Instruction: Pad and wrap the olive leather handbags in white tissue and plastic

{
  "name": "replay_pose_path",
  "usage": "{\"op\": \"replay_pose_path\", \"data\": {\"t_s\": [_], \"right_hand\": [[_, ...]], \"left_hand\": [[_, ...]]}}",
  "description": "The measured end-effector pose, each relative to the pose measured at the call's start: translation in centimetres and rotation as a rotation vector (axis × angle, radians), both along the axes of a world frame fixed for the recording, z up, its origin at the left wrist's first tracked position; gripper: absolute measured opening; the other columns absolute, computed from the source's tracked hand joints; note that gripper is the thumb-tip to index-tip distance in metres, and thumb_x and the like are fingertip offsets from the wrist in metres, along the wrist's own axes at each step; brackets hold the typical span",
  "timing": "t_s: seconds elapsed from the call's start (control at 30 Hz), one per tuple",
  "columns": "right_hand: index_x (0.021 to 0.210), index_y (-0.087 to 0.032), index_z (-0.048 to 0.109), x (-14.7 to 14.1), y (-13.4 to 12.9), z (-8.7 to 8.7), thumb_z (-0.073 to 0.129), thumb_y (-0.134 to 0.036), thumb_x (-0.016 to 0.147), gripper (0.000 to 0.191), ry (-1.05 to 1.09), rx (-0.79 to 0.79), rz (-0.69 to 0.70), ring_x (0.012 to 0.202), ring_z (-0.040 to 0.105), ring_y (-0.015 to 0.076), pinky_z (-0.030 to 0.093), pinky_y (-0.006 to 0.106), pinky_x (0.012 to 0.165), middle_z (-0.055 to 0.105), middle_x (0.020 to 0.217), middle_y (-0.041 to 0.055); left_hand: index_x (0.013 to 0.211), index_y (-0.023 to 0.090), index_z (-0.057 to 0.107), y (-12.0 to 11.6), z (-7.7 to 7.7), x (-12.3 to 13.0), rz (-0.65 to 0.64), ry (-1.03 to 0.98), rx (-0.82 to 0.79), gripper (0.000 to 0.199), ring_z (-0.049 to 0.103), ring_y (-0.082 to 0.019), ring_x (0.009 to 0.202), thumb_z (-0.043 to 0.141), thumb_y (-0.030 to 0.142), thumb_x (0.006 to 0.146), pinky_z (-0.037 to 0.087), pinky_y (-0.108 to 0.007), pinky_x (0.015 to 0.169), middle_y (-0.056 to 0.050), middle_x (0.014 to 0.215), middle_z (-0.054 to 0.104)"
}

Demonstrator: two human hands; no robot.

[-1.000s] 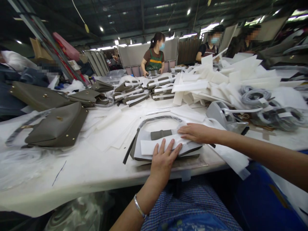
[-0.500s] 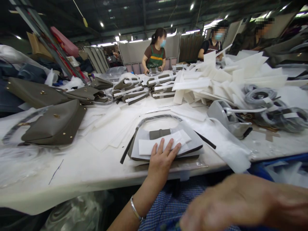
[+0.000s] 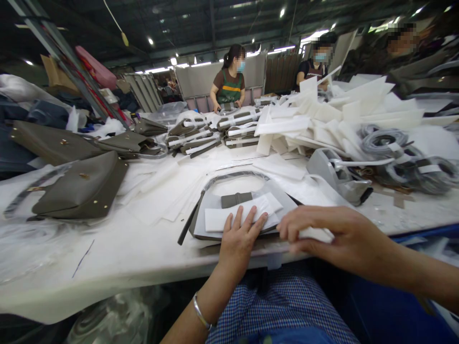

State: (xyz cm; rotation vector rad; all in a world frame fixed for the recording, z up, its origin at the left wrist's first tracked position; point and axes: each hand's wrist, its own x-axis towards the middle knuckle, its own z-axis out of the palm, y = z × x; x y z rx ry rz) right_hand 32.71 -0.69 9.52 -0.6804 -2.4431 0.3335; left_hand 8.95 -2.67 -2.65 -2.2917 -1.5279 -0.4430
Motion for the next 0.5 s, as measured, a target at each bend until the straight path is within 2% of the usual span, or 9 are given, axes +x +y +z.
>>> {"op": "replay_pose_path", "data": {"t_s": [0.07, 0.17, 0.33, 0.43, 0.5], "right_hand": [[0.087, -0.025, 0.072, -0.9, 2.9, -1.0, 0.058, -0.037, 0.094, 0.019, -0.027, 0.069, -0.043, 0.079, 0.071, 0.0189, 0.057, 0.028, 0.073, 0.075, 0.087, 0.0038], [0.091, -0.023, 0.074, -0.7, 6.3, -3.0, 0.053, -0.026, 0.096, 0.022, -0.138, 0.181, -0.056, 0.082, 0.071, 0.0199, 0.057, 0.031, 0.077, 0.076, 0.091, 0.005], [0.114, -0.023, 0.073, 0.0, 8.7, -5.0, 0.046, -0.007, 0.091, 0.039, -0.254, 0.216, 0.123, 0.104, 0.07, 0.0201, 0.055, 0.036, 0.094, 0.074, 0.113, 0.0069], [0.127, -0.023, 0.066, -0.4, 9.6, -5.0, 0.051, -0.011, 0.093, 0.039, -0.315, 0.242, 0.201, 0.118, 0.063, 0.0221, 0.05, 0.039, 0.103, 0.069, 0.125, 0.0084], [0.13, -0.022, 0.064, -0.9, 10.1, -4.6, 0.056, -0.017, 0.094, 0.037, -0.365, 0.245, 0.226, 0.122, 0.061, 0.0237, 0.049, 0.041, 0.104, 0.069, 0.126, 0.0089]], "left_hand": [[0.151, 0.038, 0.032, 0.0, 0.0, 0.0, 0.002, 0.007, -0.002, 0.065, 0.042, -0.032, 0.14, 0.055, 0.018, 0.094, 0.047, -0.053, 0.107, 0.002, 0.157, 0.038], [0.151, 0.038, 0.032, 0.0, -0.1, 0.1, 0.01, 0.015, 0.002, 0.065, 0.042, -0.032, 0.14, 0.054, 0.017, 0.094, 0.047, -0.052, 0.107, 0.002, 0.157, 0.038], [0.151, 0.038, 0.033, 0.0, -0.2, 0.1, 0.015, 0.028, 0.015, 0.065, 0.044, -0.03, 0.139, 0.054, 0.016, 0.094, 0.048, -0.051, 0.105, 0.002, 0.156, 0.039], [0.151, 0.038, 0.033, 0.0, -0.1, 0.1, 0.012, 0.035, 0.019, 0.061, 0.044, -0.03, 0.139, 0.053, 0.019, 0.096, 0.048, -0.051, 0.105, 0.003, 0.157, 0.039], [0.151, 0.037, 0.034, 0.0, -0.1, 0.1, 0.013, 0.041, 0.022, 0.059, 0.043, -0.03, 0.139, 0.052, 0.021, 0.097, 0.048, -0.051, 0.106, 0.003, 0.157, 0.038]]}}
